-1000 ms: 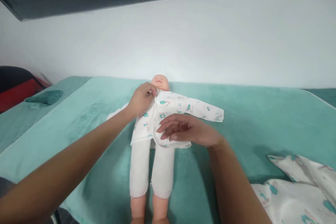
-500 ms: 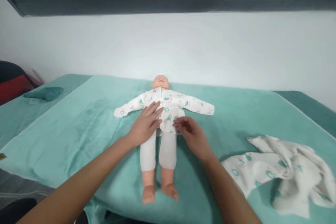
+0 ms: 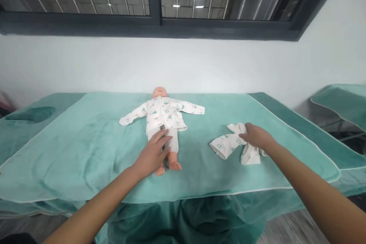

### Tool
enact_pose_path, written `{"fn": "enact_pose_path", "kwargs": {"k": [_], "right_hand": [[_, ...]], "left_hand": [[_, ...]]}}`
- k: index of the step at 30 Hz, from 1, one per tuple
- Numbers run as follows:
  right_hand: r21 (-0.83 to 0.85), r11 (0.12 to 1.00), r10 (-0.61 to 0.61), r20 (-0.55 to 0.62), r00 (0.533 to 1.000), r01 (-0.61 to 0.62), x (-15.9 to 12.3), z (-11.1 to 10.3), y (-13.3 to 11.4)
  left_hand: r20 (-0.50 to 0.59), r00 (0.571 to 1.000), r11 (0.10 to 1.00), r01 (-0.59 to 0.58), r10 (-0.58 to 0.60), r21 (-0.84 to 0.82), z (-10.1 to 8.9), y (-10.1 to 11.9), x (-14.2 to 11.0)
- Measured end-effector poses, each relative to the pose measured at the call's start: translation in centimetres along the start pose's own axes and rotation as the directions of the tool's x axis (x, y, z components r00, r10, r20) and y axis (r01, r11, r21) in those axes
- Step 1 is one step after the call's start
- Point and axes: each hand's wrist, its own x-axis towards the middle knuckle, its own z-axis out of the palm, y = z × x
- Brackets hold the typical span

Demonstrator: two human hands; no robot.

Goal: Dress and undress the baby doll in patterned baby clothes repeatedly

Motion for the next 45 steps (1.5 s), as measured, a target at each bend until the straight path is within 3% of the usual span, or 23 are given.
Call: {"fn": "enact_pose_path", "kwargs": {"k": [2, 4, 9, 12, 16, 20, 22, 25, 28, 30, 32, 34, 37, 41, 45], "right_hand": [[0.037, 0.999, -0.04, 0.025, 0.999, 0.039, 0.6, -0.5, -2.3], [0.167, 0.971, -0.182, 0.032, 0.983, 0.174, 0.4, -1.8, -5.9], [0.497, 0.733, -0.475, -0.115, 0.872, 0.465, -2.3, -6.6, -16.4], [0.597, 0.554, -0.603, -0.193, 0.774, 0.58, -4.1, -8.5, -20.9], [0.65, 0.376, -0.741, -0.217, 0.635, 0.66, -5.6, -9.5, -23.7], [0.559, 0.305, -0.813, -0.268, 0.516, 0.771, -6.2, -10.1, -24.1], [0.602, 0.238, -0.843, -0.262, 0.47, 0.762, -6.6, -10.4, -24.0], [0.771, 0.152, -0.853, -0.214, 0.475, 0.619, -7.6, -11.1, -24.6], [0.905, 0.056, -0.85, -0.179, 0.495, 0.422, -8.5, -11.9, -25.9], [0.944, -0.023, -0.844, -0.194, 0.499, 0.329, -8.6, -12.2, -26.6], [0.958, -0.036, -0.833, -0.185, 0.521, 0.284, -8.1, -12.5, -26.9], [0.96, 0.022, -0.833, -0.136, 0.536, 0.278, -7.3, -12.5, -27.0], [0.94, 0.093, -0.835, -0.106, 0.541, 0.327, -6.3, -12.2, -27.4], [0.878, 0.106, -0.806, -0.2, 0.558, 0.467, -6.5, -11.8, -28.9], [0.851, 0.134, -0.807, -0.204, 0.555, 0.508, -7.0, -11.8, -29.3]], "left_hand": [[0.026, 0.999, 0.998, 0.023, -0.021, -0.062, -0.6, 0.2, -1.0], [0.044, 0.997, 0.988, 0.063, -0.057, -0.139, -1.5, 0.4, -1.6], [-0.025, 0.981, 0.896, 0.164, -0.191, -0.413, -4.0, 2.1, 0.0], [-0.087, 0.97, 0.819, 0.144, -0.229, -0.555, -5.7, 3.2, 1.6], [-0.243, 0.911, 0.745, 0.095, -0.332, -0.66, -8.5, 3.7, 2.4], [-0.292, 0.857, 0.681, 0.09, -0.425, -0.727, -11.4, 3.9, 1.9], [-0.326, 0.834, 0.644, 0.046, -0.445, -0.763, -12.7, 4.3, 1.7], [-0.341, 0.828, 0.604, -0.004, -0.445, -0.797, -14.0, 5.5, 1.8], [-0.326, 0.853, 0.588, -0.028, -0.407, -0.808, -14.8, 6.2, 2.2], [-0.337, 0.855, 0.603, -0.036, -0.394, -0.797, -15.4, 5.8, 2.4], [-0.374, 0.837, 0.627, -0.048, -0.399, -0.777, -16.3, 4.7, 2.5], [-0.402, 0.821, 0.652, -0.049, -0.405, -0.757, -17.2, 3.5, 2.4], [-0.367, 0.852, 0.698, -0.003, -0.373, -0.716, -18.1, 2.7, 2.3], [-0.253, 0.931, 0.798, 0.063, -0.263, -0.599, -17.1, 4.8, 2.2], [-0.176, 0.94, 0.808, 0.143, -0.291, -0.571, -15.4, 6.5, 2.0]]}}
